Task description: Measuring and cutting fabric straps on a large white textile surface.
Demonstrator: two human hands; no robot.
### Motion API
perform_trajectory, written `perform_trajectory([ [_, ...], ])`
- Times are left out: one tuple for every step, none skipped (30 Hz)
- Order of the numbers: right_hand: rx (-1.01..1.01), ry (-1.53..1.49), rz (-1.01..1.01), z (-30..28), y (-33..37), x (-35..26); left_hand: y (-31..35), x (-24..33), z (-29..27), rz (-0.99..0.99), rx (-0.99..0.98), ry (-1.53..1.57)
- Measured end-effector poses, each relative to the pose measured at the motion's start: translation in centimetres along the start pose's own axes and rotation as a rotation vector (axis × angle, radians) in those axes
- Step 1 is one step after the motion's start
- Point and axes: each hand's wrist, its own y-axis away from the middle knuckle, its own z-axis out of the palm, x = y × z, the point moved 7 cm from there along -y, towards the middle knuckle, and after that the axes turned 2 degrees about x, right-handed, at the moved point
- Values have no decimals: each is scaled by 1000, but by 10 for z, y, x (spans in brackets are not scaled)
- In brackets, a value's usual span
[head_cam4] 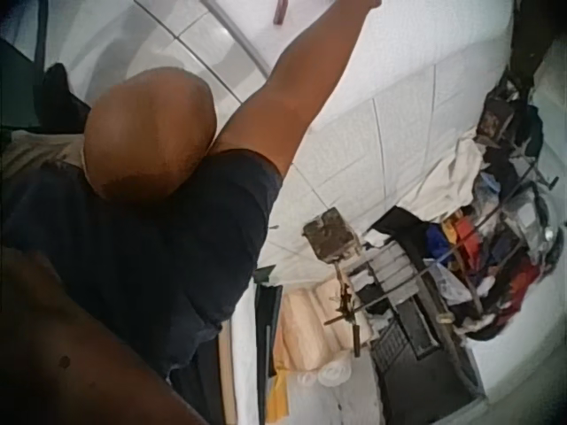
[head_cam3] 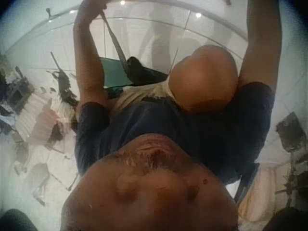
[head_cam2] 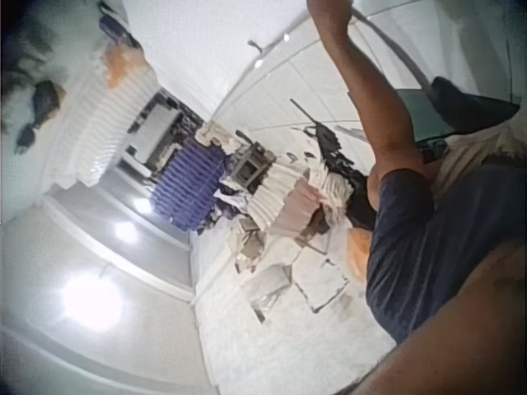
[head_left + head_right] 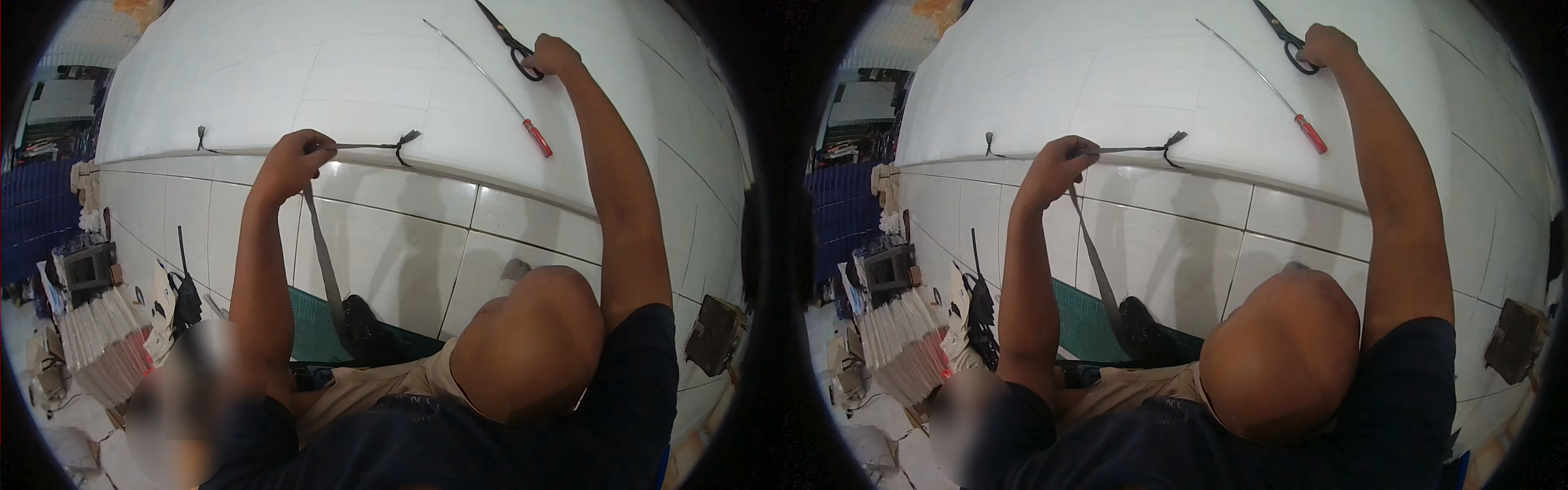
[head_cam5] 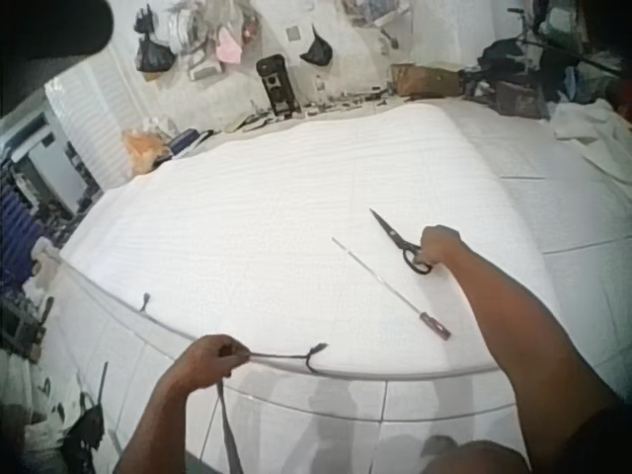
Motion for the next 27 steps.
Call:
perform_trajectory([
  [-89, -16, 14, 4, 3, -1, 3, 0, -4, 28, 34, 73],
  [-175, -33, 30, 6, 7, -2, 4, -2, -7, 31, 40, 76],
  [-232, -85, -18, 10, 10, -1, 5, -6, -9, 51, 59, 164],
  [-237, -193, 27, 12, 15, 8, 7, -10, -11, 70, 79, 252],
  [-241, -300, 68, 13, 20, 18, 7, -12, -12, 63, 85, 260],
  [-302, -446, 70, 13, 25, 29, 7, -8, -12, 105, 109, 327],
  [-297, -496, 80, 7, 38, 31, 10, -6, -16, 142, 141, 388],
  [-293, -471, 63, 13, 43, 52, 8, -3, -10, 140, 132, 405],
  [-311, -342, 73, 17, 56, 53, 9, -1, -15, 159, 175, 406],
  [-259, -304, 89, 20, 68, 52, 11, -1, -19, 178, 216, 406],
  [-208, -357, 128, 23, 82, 57, 10, 0, -20, 190, 252, 374],
  [-158, -417, 156, 24, 95, 54, 10, 0, -21, 189, 252, 377],
  [-168, -361, 138, 23, 110, 52, 12, 3, -23, 211, 287, 305],
  [-176, -303, 117, 13, 131, 43, 15, 7, -24, 230, 325, 234],
  [-130, -275, 15, -4, 154, 26, 17, 9, -25, 220, 333, 230],
  [-84, -251, -86, -17, 175, 6, 18, 10, -27, 216, 357, 224],
  [-7, -215, -254, -29, 192, -12, 17, 12, -26, 224, 367, 224],
  [73, -180, -417, -39, 207, -33, 15, 10, -26, 229, 361, 219],
  [114, -207, -520, -42, 218, -50, 15, 6, -30, 253, 381, 221],
  [88, -155, -574, -37, 223, -62, 14, 6, -31, 282, 398, 231],
  [131, -124, -609, -27, 226, -68, 16, 13, -30, 292, 392, 232],
  [173, -94, -644, -21, 229, -73, 18, 16, -29, 253, 377, 204],
  [177, -98, -643, -21, 228, -77, 21, 16, -28, 207, 370, 172],
  [109, -55, -597, -15, 224, -79, 22, 18, -27, 209, 372, 166],
  [40, -13, -550, -9, 221, -79, 22, 20, -25, 225, 367, 173],
  [44, -17, -550, -7, 219, -78, 23, 24, -24, 242, 361, 181],
  [102, -33, -599, -7, 220, -79, 24, 26, -24, 245, 362, 177],
])
